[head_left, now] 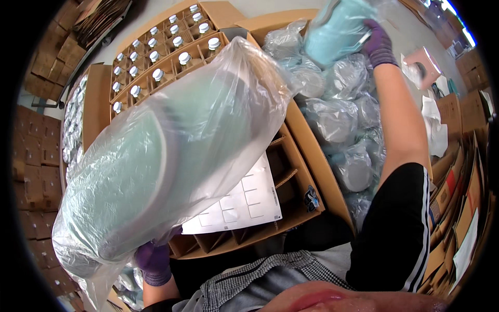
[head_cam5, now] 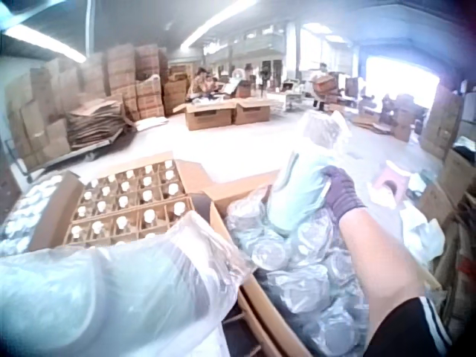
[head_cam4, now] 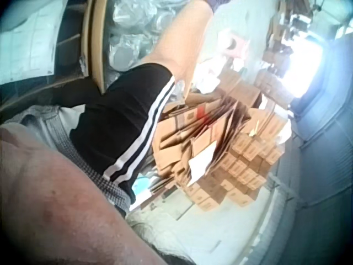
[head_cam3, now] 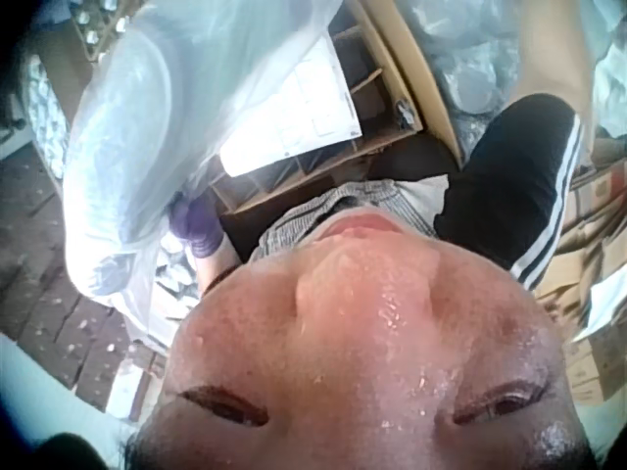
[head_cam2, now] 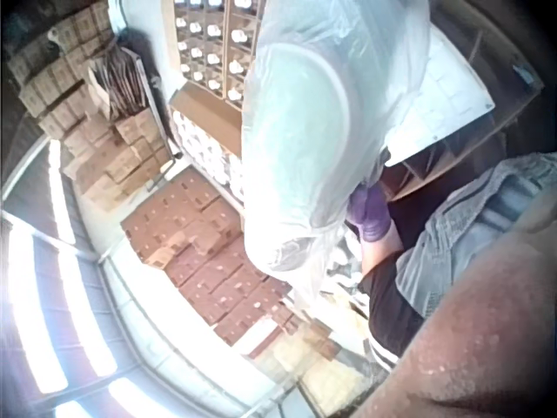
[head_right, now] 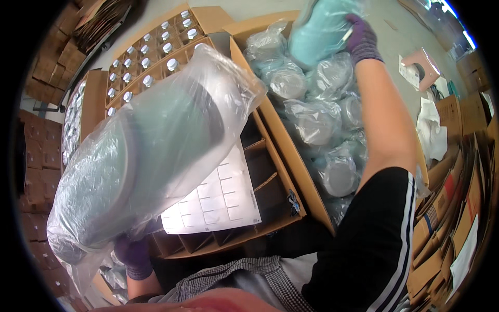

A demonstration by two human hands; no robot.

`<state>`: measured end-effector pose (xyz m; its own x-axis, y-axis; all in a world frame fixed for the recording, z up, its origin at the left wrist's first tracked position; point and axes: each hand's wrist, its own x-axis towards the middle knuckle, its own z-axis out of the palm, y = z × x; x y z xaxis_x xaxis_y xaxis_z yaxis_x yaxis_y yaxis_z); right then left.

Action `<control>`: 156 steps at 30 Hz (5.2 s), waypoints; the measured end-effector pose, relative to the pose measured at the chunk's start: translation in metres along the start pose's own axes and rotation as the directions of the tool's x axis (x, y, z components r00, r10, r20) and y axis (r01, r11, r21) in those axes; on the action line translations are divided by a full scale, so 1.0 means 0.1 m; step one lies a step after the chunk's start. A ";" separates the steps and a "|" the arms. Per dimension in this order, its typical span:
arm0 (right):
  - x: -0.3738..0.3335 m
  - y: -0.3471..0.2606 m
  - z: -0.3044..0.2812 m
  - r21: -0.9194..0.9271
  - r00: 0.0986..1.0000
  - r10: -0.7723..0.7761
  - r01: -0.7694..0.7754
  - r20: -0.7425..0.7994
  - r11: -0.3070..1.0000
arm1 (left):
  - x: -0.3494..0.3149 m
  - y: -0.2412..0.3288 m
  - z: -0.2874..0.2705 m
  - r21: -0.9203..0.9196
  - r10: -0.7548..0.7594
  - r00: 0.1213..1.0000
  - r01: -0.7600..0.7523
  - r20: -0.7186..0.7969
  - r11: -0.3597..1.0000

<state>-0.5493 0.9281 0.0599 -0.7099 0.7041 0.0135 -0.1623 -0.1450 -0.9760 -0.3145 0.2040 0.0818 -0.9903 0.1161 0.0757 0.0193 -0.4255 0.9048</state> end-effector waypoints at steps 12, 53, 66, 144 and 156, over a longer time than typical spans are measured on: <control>-3.22 -0.83 -1.95 0.621 0.982 -0.191 0.149 0.001 0.769 | 1.82 -0.80 2.02 0.800 0.305 0.878 -0.467 0.370 0.375; -3.66 -0.11 -2.45 0.787 0.945 0.105 0.193 -0.310 0.587 | 4.08 -1.80 3.99 0.599 -0.634 0.770 0.474 0.075 0.646; -3.68 -0.01 -2.47 0.827 0.981 0.019 0.151 -0.192 0.542 | 3.09 -1.82 3.54 0.580 -0.457 0.817 0.193 0.351 0.791; -7.31 -0.35 0.32 0.159 0.192 -0.356 0.638 0.915 0.753 | -1.45 1.57 -0.64 0.294 0.519 0.804 -0.591 0.291 0.751; -6.85 -1.29 0.51 0.012 0.183 -0.180 0.669 0.967 0.744 | -0.83 0.80 -0.48 0.271 0.158 0.895 -0.288 0.416 0.919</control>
<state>-0.0773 0.4294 0.1874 -0.7630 -0.5173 0.3877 -0.6034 0.3547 -0.7142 -0.2374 0.1171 0.1281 -0.8265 0.4103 0.3855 0.3403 -0.1814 0.9227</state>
